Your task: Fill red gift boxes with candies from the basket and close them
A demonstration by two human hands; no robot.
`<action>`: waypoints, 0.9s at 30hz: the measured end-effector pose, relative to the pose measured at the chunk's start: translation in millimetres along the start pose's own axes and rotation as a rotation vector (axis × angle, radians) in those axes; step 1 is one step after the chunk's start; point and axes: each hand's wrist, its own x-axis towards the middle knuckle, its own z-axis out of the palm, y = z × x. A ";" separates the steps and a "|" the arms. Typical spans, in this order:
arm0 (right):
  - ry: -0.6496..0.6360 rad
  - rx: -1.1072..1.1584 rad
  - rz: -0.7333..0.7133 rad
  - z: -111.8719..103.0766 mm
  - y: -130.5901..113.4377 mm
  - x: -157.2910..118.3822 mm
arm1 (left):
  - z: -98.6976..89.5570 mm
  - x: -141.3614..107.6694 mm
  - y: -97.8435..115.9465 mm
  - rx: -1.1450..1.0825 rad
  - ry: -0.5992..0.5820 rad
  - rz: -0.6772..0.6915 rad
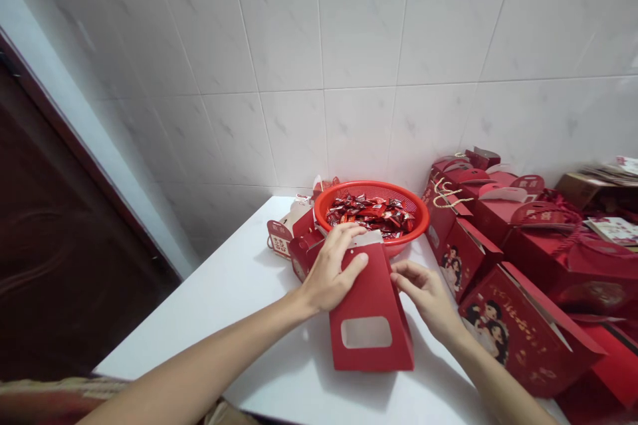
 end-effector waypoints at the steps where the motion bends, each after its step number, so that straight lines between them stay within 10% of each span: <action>1: 0.022 0.013 -0.003 -1.8 -0.8 0.8 | -0.9 2.2 -3.7 0.011 0.008 -0.036; 17: 0.324 0.075 -0.137 -10.8 14.9 7.8 | 2.9 11.3 -16.4 -0.451 0.051 -0.290; 27: 0.114 -0.071 -0.256 -5.7 -6.6 -4.5 | 4.8 14.5 -10.7 -0.529 -0.013 -0.390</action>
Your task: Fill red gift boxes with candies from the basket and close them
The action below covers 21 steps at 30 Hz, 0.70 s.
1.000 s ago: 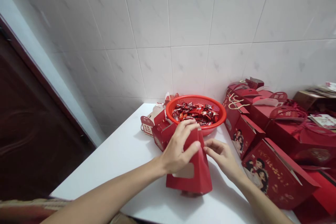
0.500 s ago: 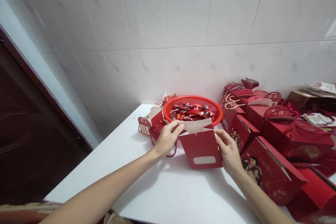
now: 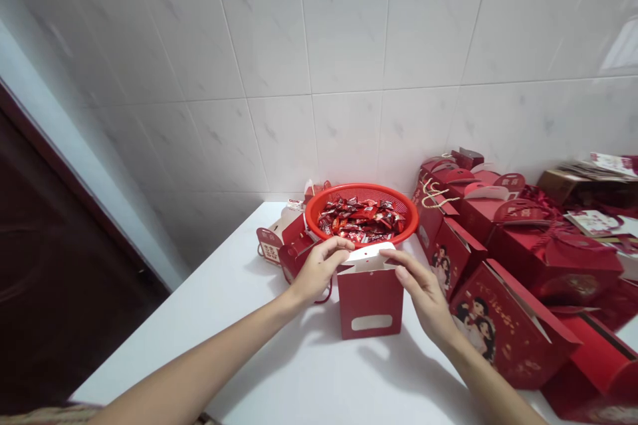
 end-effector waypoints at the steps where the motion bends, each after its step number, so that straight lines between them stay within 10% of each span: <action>1: -0.011 -0.009 0.004 1.3 -1.5 -0.3 | 0.4 -0.2 0.7 0.002 -0.002 0.007; 21: 0.001 -0.175 -0.024 -1.1 -7.5 -0.2 | 10.5 -10.3 -5.0 -0.020 -0.056 -0.023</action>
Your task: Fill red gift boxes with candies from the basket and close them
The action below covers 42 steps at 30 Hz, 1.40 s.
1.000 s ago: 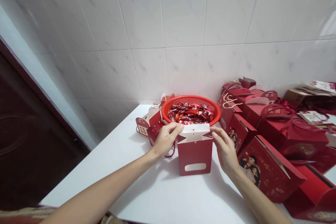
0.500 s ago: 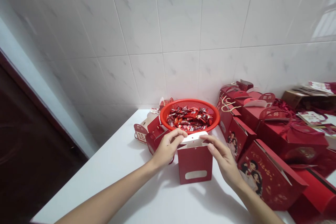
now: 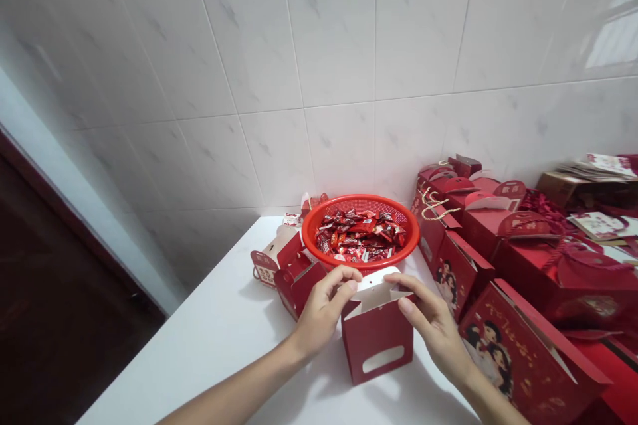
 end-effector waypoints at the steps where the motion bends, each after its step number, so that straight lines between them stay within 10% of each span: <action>1: -0.005 -0.011 -0.006 -0.3 0.4 -0.3 | 0.2 -0.2 -0.2 -0.006 -0.001 -0.003; 42: -0.013 -0.063 -0.155 -1.3 6.6 -3.9 | 2.6 2.4 4.2 0.050 0.009 -0.003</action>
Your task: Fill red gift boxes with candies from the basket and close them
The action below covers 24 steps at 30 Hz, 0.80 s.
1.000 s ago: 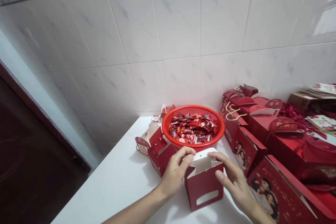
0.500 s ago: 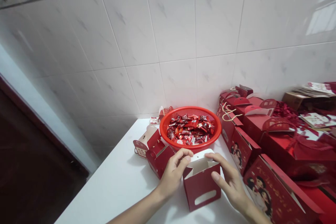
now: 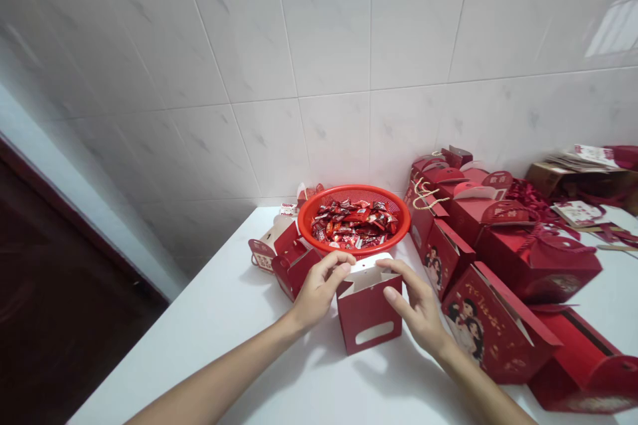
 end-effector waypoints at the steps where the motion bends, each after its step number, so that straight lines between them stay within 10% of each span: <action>1: 0.000 0.000 -0.001 0.1 -1.0 0.1 | -0.6 0.0 0.1 0.018 0.008 0.009; 13: -0.005 -0.047 -0.063 3.6 -4.3 -0.9 | -23.4 24.7 8.8 0.095 0.087 0.099; 24: -0.022 -0.105 -0.120 5.1 -7.0 -1.4 | -44.2 129.6 10.0 0.884 -0.621 -0.127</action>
